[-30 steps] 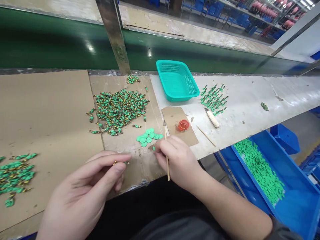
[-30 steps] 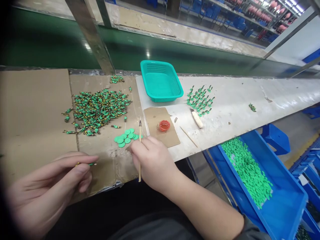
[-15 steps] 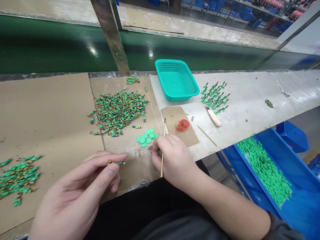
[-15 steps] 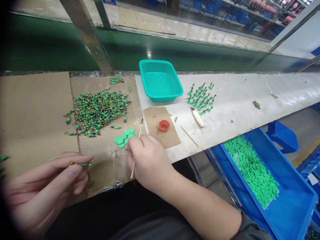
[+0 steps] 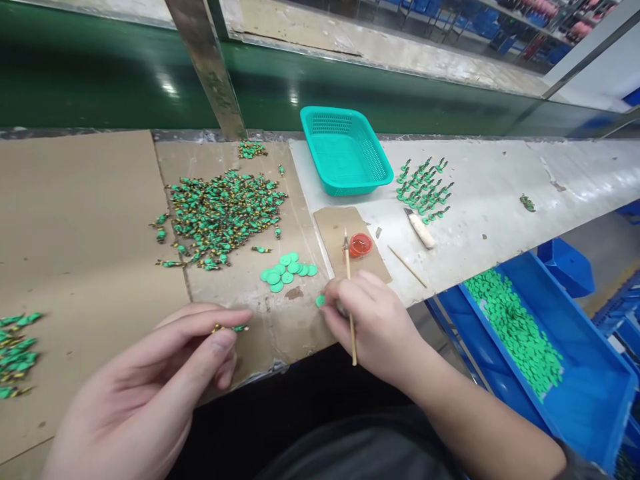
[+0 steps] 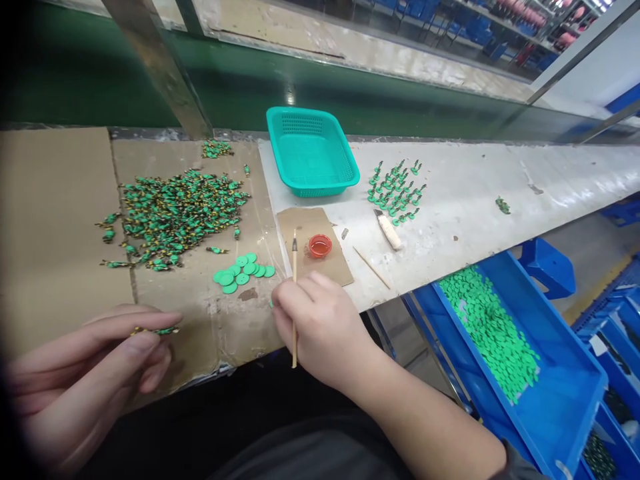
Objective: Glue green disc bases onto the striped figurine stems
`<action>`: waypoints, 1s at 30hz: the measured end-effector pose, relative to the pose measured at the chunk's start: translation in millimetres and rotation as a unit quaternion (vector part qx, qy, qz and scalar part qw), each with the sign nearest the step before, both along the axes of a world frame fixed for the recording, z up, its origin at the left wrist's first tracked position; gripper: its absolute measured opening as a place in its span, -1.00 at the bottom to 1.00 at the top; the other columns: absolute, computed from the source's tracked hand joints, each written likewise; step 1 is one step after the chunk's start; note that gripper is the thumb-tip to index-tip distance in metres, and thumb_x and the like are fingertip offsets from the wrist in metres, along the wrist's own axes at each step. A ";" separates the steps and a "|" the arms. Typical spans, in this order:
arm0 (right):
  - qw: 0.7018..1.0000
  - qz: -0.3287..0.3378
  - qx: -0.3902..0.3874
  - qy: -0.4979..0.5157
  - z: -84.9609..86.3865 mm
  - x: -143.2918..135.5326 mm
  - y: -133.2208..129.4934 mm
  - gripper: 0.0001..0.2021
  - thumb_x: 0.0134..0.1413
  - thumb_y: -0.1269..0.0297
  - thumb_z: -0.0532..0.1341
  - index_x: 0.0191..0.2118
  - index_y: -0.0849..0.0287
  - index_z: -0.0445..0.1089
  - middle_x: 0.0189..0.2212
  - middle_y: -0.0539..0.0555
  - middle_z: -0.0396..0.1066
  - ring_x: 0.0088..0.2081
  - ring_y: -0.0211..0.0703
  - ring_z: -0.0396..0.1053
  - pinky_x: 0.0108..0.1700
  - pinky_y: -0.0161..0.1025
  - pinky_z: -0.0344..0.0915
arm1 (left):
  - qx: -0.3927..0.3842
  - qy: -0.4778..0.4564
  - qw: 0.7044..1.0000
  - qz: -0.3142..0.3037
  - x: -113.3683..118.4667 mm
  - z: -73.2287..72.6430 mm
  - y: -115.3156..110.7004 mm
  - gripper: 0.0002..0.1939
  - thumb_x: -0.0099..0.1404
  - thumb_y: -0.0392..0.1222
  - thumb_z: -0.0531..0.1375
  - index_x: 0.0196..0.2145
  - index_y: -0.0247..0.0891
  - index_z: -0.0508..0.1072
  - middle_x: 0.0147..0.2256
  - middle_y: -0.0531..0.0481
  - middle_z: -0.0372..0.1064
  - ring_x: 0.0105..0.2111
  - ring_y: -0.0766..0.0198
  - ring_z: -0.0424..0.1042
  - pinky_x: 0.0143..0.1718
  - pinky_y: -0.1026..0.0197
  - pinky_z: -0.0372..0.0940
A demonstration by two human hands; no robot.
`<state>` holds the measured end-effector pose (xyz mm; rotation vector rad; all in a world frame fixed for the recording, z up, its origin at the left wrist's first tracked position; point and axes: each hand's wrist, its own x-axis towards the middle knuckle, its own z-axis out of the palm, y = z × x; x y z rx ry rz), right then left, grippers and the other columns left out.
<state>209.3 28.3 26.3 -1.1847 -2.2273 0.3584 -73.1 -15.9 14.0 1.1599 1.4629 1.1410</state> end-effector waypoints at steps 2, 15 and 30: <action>1.000 0.014 0.004 -0.013 -4.3 -3.8 1.9 -0.76 0.64 0.44 0.19 -0.19 0.04 0.39 -0.34 0.03 0.52 -0.28 -0.06 0.41 -0.19 -0.11 0.40 | 0.001 -0.002 1.000 0.003 2.3 -0.8 1.1 -0.78 0.44 0.22 0.53 -0.08 0.14 0.84 -0.20 -0.01 0.52 -0.45 0.27 0.47 -0.48 0.20 0.40; 0.974 0.063 -0.135 0.171 18.1 35.0 -8.7 -0.23 0.65 0.53 0.09 0.77 -0.18 0.05 0.53 0.15 0.55 0.41 0.05 0.65 0.45 0.13 0.65 | -0.080 -0.050 0.995 -0.013 15.3 6.0 15.7 -0.48 0.35 0.42 0.55 -0.05 -0.06 0.84 -0.43 -0.03 0.48 -0.47 0.22 0.46 -0.48 0.25 0.40; 0.952 -0.018 -0.097 0.291 12.1 54.0 -2.7 -0.47 0.74 0.45 0.11 0.56 -0.16 0.45 0.36 0.10 0.69 0.20 -0.06 0.70 0.31 0.02 0.70 | -0.050 -0.049 0.997 0.038 22.2 8.5 15.4 -0.51 0.24 0.30 0.66 -0.02 0.02 0.81 -0.27 0.00 0.64 -0.35 0.23 0.65 -0.33 0.33 0.65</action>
